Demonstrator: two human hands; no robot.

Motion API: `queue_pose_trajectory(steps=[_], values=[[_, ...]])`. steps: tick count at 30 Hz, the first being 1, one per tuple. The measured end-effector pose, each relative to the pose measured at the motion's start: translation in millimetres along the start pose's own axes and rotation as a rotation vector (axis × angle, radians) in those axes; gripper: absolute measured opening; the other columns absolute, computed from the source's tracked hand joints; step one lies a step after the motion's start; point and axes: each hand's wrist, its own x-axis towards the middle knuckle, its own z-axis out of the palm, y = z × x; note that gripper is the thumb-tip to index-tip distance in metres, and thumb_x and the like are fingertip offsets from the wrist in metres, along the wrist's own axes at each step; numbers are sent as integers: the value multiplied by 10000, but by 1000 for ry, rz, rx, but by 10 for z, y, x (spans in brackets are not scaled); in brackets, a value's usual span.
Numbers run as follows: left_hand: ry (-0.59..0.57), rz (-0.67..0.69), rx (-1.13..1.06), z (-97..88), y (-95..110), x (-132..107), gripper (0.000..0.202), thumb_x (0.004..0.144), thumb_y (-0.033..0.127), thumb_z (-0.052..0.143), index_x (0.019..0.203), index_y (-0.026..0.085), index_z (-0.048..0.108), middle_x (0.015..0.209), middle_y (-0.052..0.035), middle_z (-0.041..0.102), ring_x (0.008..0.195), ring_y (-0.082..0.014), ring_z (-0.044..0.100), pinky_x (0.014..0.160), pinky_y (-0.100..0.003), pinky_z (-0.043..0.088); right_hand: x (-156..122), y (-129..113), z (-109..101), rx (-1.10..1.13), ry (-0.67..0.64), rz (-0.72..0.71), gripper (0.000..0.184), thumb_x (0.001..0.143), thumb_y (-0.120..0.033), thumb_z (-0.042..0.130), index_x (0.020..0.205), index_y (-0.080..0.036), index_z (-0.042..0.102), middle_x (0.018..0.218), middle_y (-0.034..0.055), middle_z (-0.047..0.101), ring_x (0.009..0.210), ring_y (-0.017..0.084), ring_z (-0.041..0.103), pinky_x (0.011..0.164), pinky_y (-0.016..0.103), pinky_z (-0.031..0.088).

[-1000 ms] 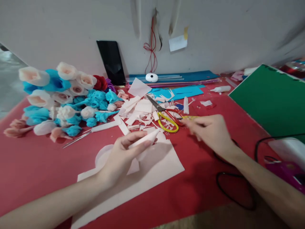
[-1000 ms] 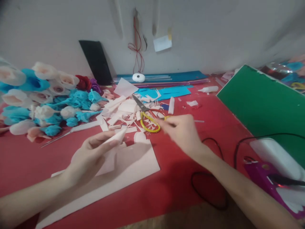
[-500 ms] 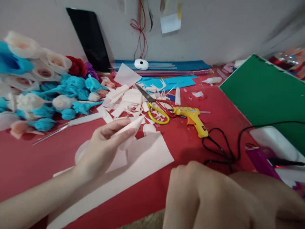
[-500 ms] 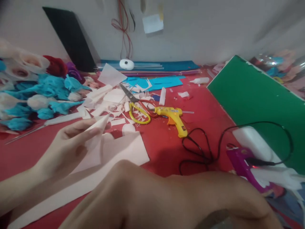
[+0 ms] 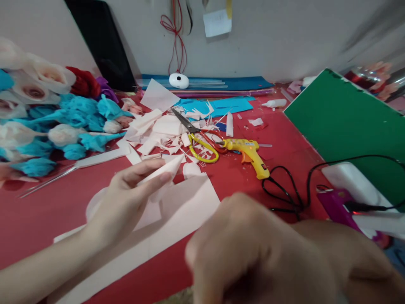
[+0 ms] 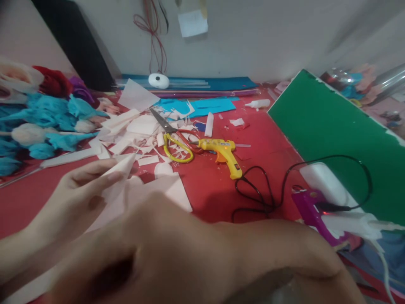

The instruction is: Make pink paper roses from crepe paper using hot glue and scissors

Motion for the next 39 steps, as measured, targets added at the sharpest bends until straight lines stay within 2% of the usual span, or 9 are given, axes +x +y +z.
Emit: queue_pose_trajectory(steps=[1,6,16,20,25,28,30,34,39], values=[[-8,13,12,-4,-3,-1,220,634,284,735,845,227,706,780,24,697,682,-103,616,560,-145,480,88,3,-34,120,-54,-29,330,851,-309,513,560,-153,526,532,-56,485,452,12,407,422,114,334],[-42,6,-18,0,-27,-1,242,625,321,740,841,221,701,816,14,703,777,-138,634,641,-166,492,248,168,-231,465,233,87,237,901,-273,444,712,-169,543,520,-54,413,439,27,370,392,129,289],[-100,-58,-5,9,-142,-18,225,644,323,739,836,223,680,813,20,690,689,-85,604,599,-127,448,207,328,-334,508,311,119,190,914,-262,407,803,-174,533,635,-11,541,519,82,528,466,193,424],[-106,-60,8,8,-183,-6,257,633,334,745,850,210,682,823,9,691,714,-89,600,620,-129,449,217,388,-412,507,302,171,208,922,-290,367,907,-178,541,818,52,639,730,160,627,581,260,493],[-111,-12,53,2,-214,10,239,657,361,723,852,226,687,860,10,702,795,-103,611,666,-123,457,136,454,-505,-219,504,195,392,929,-436,279,1162,-227,515,1185,52,568,1122,180,505,951,350,397],[-92,-13,76,8,-220,1,256,646,365,730,852,219,686,879,0,706,827,-119,624,677,-127,464,60,463,-567,-677,737,185,402,921,-414,290,1066,-190,591,868,58,665,868,193,619,809,347,472],[-84,-23,73,14,-218,-9,261,638,364,735,843,210,685,867,-8,710,819,-130,636,669,-135,472,14,485,-636,-771,825,200,300,874,-339,407,1019,-169,607,779,57,652,709,192,621,708,344,489],[-88,-13,65,10,-226,-19,257,632,363,736,833,210,686,861,-14,713,811,-140,641,661,-145,478,-84,650,-837,-862,815,286,481,706,-202,561,1182,-166,506,1220,122,497,881,241,587,729,376,479],[-114,0,106,-25,-258,-5,249,649,371,719,852,230,684,883,-5,715,811,-146,633,651,-156,477,-195,1046,-1044,-772,647,429,273,669,-361,595,814,-130,616,814,111,623,681,243,595,642,388,481]])
